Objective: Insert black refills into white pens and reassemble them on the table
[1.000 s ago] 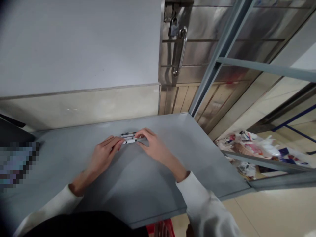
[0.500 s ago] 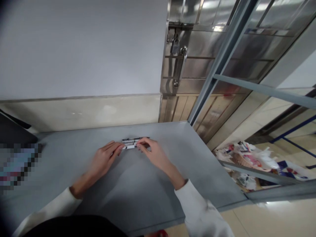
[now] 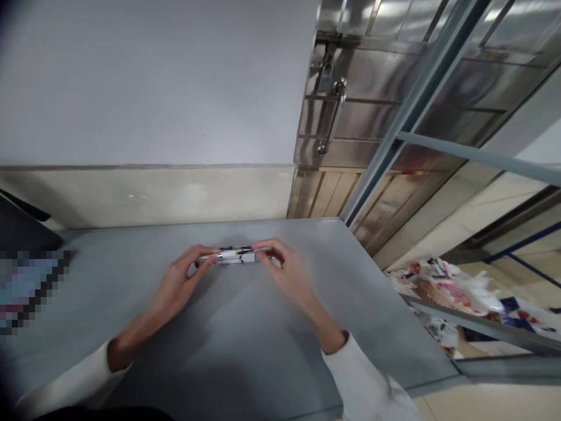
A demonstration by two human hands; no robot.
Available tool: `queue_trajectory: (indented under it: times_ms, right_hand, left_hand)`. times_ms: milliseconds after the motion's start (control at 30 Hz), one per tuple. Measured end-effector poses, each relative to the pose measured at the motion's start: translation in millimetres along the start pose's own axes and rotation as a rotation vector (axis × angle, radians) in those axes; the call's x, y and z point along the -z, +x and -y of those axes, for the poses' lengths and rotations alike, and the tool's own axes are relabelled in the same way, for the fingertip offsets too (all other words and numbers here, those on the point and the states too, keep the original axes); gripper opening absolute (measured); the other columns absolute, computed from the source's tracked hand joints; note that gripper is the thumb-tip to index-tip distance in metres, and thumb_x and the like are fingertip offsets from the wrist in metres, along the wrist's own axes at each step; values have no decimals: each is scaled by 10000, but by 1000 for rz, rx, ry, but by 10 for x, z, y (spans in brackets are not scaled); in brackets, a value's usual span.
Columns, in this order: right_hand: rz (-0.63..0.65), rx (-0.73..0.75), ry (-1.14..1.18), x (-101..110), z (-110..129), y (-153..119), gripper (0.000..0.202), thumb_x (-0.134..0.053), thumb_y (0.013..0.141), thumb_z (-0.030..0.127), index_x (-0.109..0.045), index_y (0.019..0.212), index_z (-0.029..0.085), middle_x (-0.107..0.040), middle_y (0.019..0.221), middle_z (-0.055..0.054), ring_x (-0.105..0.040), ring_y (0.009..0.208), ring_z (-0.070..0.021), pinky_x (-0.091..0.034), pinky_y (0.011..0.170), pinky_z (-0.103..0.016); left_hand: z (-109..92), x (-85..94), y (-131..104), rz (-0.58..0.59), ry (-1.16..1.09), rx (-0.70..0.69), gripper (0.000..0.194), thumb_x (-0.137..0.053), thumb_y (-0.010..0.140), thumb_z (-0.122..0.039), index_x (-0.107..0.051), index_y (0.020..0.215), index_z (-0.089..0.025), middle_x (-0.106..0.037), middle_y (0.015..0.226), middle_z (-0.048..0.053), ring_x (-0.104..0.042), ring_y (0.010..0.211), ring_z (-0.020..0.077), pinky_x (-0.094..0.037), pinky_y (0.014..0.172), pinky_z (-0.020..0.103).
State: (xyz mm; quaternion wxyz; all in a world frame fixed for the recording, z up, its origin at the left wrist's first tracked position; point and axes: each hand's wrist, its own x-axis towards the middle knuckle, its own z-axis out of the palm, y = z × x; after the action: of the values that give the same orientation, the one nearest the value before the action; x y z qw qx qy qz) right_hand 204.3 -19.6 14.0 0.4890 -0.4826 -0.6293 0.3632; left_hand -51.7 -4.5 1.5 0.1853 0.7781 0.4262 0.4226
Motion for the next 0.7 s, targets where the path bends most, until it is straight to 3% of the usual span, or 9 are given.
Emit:
queue_trajectory:
  times_ms: [167,433,567,700]
  right_hand:
    - [-44,-59,-45,30,-12,8,210,-635,968,414,-730,1055,249,-749,877,-27,-718,868,-233,-532,742,-346]
    - [28,-18,-22,-22,21,-14,164,-652,966,368,-743,1063,273,-771,1041,-31,-717,974,-225,-549,855,-361]
    - [-53,-40,-30,13,3,-7,207,-625,989,415,-737,1062,256,-768,926,-42,-723,909,-237,-546,781,-356]
    - [-144,-19,-1,39,-42,3,230,-634,980,461,-723,1027,254,-764,880,-41,-725,907,-248,-547,817,-374]
  left_hand:
    - [-6,-42,1,-9,-65,39,166,-611,1043,-315,-730,1145,-262,-761,1059,28,-666,887,192,-545,821,321]
    - [-10,-86,-30,19,-148,121,184,-625,1038,-341,-726,1172,-266,-770,1110,26,-689,955,208,-556,848,335]
    - [11,-95,-35,11,-171,151,199,-627,1033,-362,-727,1177,-268,-771,1145,22,-683,943,202,-548,836,323]
    - [-15,-77,-31,12,-195,202,220,-618,1031,-389,-732,1169,-262,-767,1171,28,-676,955,207,-528,838,317]
